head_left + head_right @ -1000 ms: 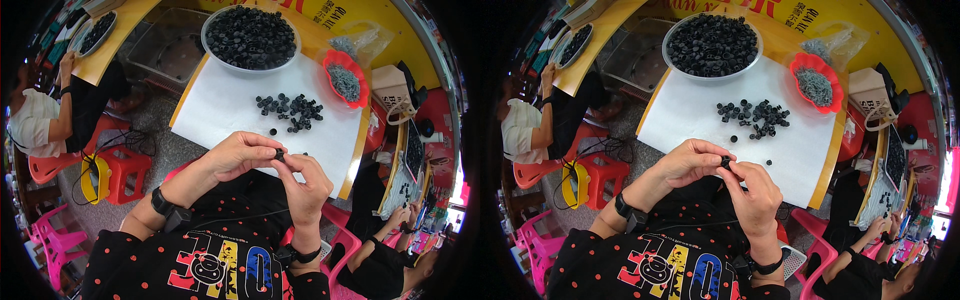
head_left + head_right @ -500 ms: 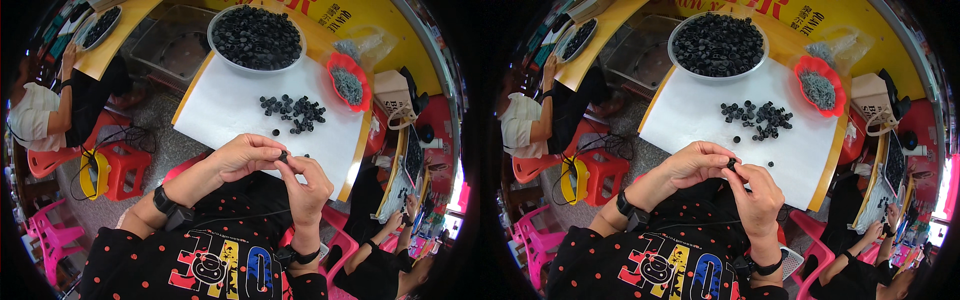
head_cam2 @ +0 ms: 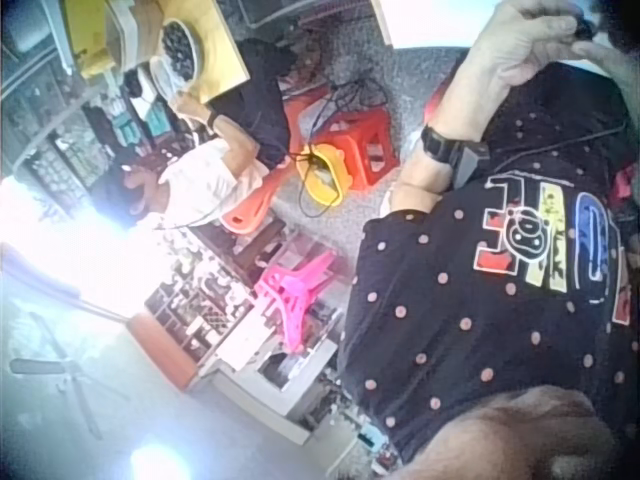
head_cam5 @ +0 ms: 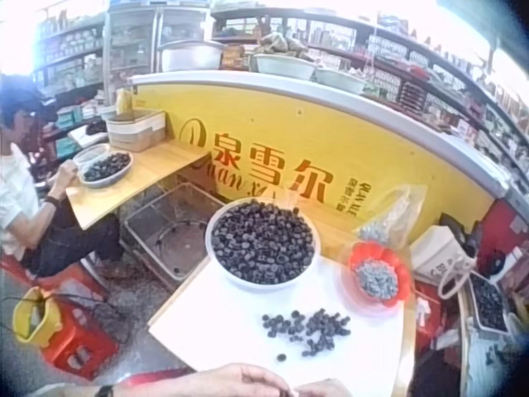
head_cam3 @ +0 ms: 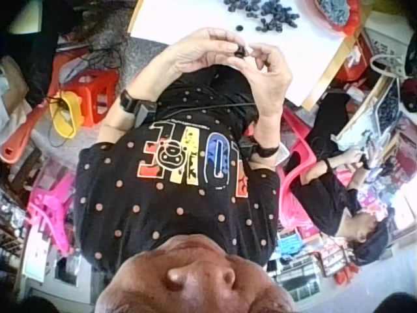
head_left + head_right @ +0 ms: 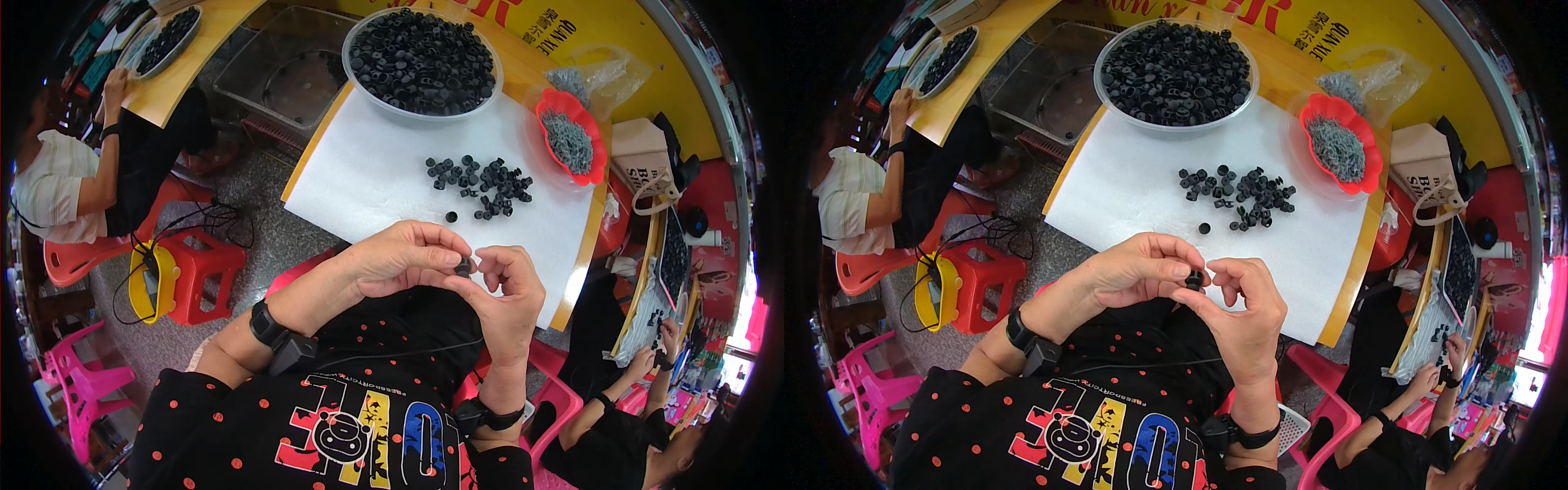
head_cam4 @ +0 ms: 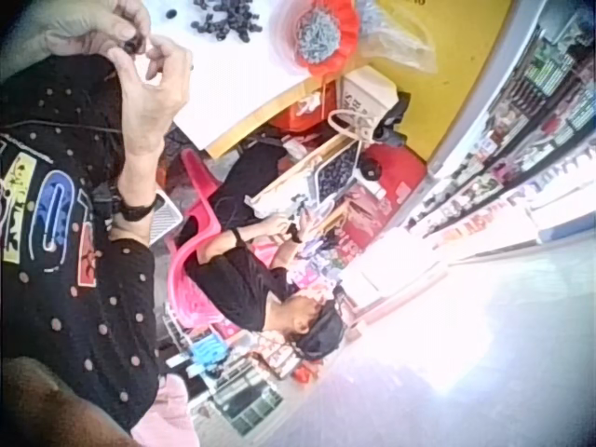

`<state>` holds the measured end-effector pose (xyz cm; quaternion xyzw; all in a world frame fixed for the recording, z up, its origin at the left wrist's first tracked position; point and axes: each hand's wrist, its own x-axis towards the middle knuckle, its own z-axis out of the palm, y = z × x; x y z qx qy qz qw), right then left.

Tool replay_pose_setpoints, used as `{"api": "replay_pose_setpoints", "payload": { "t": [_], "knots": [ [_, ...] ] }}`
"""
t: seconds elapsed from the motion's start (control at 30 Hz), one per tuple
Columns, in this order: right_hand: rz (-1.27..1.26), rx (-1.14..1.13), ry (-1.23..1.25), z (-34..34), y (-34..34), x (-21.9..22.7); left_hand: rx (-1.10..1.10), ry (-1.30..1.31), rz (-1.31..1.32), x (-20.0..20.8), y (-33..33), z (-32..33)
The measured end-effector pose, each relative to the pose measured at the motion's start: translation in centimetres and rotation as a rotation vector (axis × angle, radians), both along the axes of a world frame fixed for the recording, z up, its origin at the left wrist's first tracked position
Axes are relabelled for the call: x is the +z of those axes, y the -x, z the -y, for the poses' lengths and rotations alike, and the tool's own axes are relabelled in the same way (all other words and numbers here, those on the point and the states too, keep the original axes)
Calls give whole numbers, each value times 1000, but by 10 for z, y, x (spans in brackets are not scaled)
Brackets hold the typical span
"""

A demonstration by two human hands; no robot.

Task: Assembling small black plastic parts by joining two components together by hand.

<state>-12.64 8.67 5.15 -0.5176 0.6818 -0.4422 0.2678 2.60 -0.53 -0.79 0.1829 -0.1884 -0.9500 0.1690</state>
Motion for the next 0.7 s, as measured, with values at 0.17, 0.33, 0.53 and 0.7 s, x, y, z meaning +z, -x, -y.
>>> {"api": "replay_pose_setpoints", "payload": {
  "t": [0.17, 0.33, 0.53, 0.7],
  "knots": [
    [-106, 149, 93, 2, 6, -3, -64, -49, -43, -1, 2, -2],
    [-95, 170, 96, 3, 8, -2, -38, -77, 36, 4, 0, -6],
    [-69, 215, 135, 5, 13, -6, -5, -71, 80, 11, 1, -8],
    [-50, 218, 158, 5, 14, -10, 20, -39, 104, 13, 4, -7]
  ]
}}
